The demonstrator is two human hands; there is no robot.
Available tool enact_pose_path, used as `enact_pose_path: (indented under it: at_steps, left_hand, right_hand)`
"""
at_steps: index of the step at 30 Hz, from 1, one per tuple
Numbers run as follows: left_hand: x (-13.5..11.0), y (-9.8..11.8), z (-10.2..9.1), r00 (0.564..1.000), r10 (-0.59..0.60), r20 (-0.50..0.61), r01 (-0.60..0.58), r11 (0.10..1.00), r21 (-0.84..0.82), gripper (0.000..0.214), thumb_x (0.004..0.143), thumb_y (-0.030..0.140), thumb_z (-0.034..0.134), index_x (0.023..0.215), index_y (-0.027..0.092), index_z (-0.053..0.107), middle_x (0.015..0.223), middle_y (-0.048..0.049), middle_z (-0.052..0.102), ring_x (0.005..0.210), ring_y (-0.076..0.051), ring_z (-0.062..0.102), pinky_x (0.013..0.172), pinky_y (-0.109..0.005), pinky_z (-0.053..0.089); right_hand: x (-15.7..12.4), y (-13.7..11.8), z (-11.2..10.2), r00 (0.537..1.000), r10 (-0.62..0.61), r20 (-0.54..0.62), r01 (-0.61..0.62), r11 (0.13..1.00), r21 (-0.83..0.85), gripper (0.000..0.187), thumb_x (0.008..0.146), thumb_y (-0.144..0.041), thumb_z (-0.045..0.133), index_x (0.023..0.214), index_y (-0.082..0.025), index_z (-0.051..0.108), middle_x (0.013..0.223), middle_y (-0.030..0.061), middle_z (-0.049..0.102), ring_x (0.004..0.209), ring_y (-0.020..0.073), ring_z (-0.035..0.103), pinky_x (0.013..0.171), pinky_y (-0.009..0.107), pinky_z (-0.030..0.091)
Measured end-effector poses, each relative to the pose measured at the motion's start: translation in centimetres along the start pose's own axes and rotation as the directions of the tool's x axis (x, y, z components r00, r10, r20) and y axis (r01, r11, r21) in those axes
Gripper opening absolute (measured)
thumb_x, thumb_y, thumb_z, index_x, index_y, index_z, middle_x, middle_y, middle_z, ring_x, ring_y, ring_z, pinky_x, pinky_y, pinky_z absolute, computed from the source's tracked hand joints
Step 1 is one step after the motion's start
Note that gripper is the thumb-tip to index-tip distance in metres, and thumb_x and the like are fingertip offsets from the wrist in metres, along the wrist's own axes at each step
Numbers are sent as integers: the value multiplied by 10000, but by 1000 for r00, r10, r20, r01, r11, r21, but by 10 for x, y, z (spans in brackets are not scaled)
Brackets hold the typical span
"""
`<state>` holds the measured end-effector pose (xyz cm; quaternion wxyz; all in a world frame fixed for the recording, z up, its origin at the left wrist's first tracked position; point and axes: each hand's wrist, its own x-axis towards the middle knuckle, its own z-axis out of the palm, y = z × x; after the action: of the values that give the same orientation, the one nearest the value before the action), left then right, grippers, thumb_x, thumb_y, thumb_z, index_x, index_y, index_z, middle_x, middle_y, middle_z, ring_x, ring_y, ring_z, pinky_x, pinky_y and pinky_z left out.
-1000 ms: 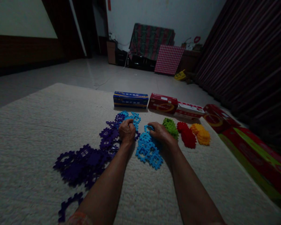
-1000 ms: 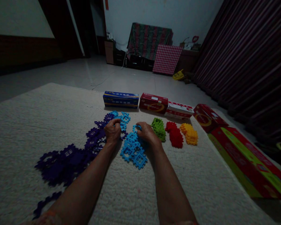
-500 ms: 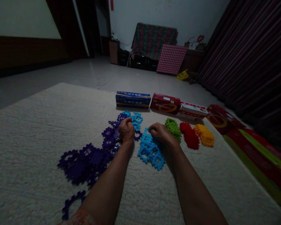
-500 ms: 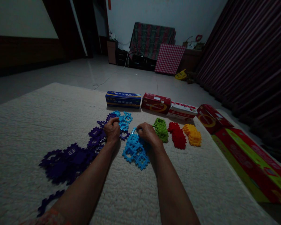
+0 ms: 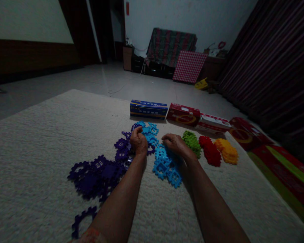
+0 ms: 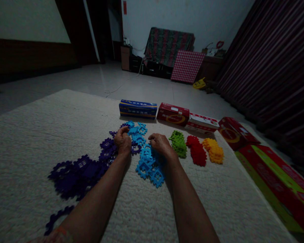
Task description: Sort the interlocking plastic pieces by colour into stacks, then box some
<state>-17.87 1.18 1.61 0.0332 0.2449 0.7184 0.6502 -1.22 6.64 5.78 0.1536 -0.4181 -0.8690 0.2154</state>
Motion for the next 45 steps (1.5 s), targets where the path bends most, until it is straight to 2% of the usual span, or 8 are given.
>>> enact_pose_path:
  at_steps: [6, 11, 17, 26, 32, 37, 41, 45]
  left_hand:
    - [-8, -3, -1, 927, 278, 251, -328, 926, 185, 415, 765, 29, 444, 985, 215, 744, 1167, -107, 714, 1175, -274, 614, 1053, -433, 473]
    - [-20, -1, -4, 847, 309, 432, -472, 812, 344, 242, 874, 155, 512, 998, 219, 710, 1183, -142, 694, 1303, -358, 499, 1050, -545, 411]
    - [-17, 3, -11, 864, 279, 420, -460, 775, 432, 228, 869, 158, 518, 893, 202, 740, 923, -132, 708, 999, -295, 624, 969, -478, 425]
    - [-13, 20, -19, 865, 94, 493, -385, 755, 531, 363, 888, 163, 466, 1080, 197, 772, 1042, -104, 758, 1068, -258, 646, 983, -399, 410]
    - [-10, 23, -21, 868, 60, 493, -353, 771, 529, 392, 879, 148, 467, 1122, 200, 770, 1063, -101, 763, 1061, -260, 658, 989, -382, 418]
    - [-6, 18, -19, 911, 78, 405, -294, 811, 505, 432, 886, 91, 426, 1129, 201, 766, 1063, -102, 746, 1060, -244, 651, 983, -356, 436]
    - [-4, 13, -17, 906, 110, 410, -322, 808, 494, 415, 867, 66, 445, 1103, 180, 767, 1111, -99, 732, 1114, -251, 624, 1018, -360, 427]
    - [-5, 8, -16, 895, 117, 431, -347, 791, 504, 381, 860, 77, 472, 1069, 186, 771, 1146, -97, 719, 1165, -263, 592, 1029, -379, 421]
  right_hand:
    - [38, 8, 25, 978, -181, -101, 178, 983, -39, 336, 855, -110, 538, 1126, -188, 720, 1241, 118, 702, 1155, 233, 638, 1041, 381, 479]
    - [39, 13, 32, 959, -284, -17, 283, 958, -52, 453, 826, -37, 477, 1199, -194, 681, 1296, 94, 686, 1204, 212, 612, 1084, 370, 447]
    - [27, 9, 26, 948, -317, 14, 317, 949, -4, 419, 846, -30, 435, 1145, -162, 696, 1150, 104, 729, 1089, 205, 659, 1009, 340, 486]
    - [27, 14, 33, 939, -341, -48, 342, 906, 251, 413, 784, -59, 472, 1035, -231, 752, 1135, 46, 738, 1115, 201, 665, 1031, 378, 494]
    - [30, 5, 30, 967, -245, -69, 254, 947, 196, 337, 827, -105, 479, 985, -207, 759, 985, 40, 768, 939, 194, 704, 919, 330, 538]
    - [54, -7, 26, 968, -115, -224, 118, 993, -2, 349, 847, -115, 501, 1080, -181, 753, 1136, 79, 744, 1049, 202, 677, 982, 310, 496]
    - [82, -13, 21, 993, 81, -92, -95, 981, -168, 393, 902, -181, 515, 1248, -173, 701, 1272, 103, 700, 1125, 191, 663, 944, 241, 483]
    - [111, -20, 17, 973, 230, -28, -230, 941, -246, 353, 930, -328, 542, 1142, -142, 755, 1181, 150, 738, 1144, 253, 673, 897, 263, 498]
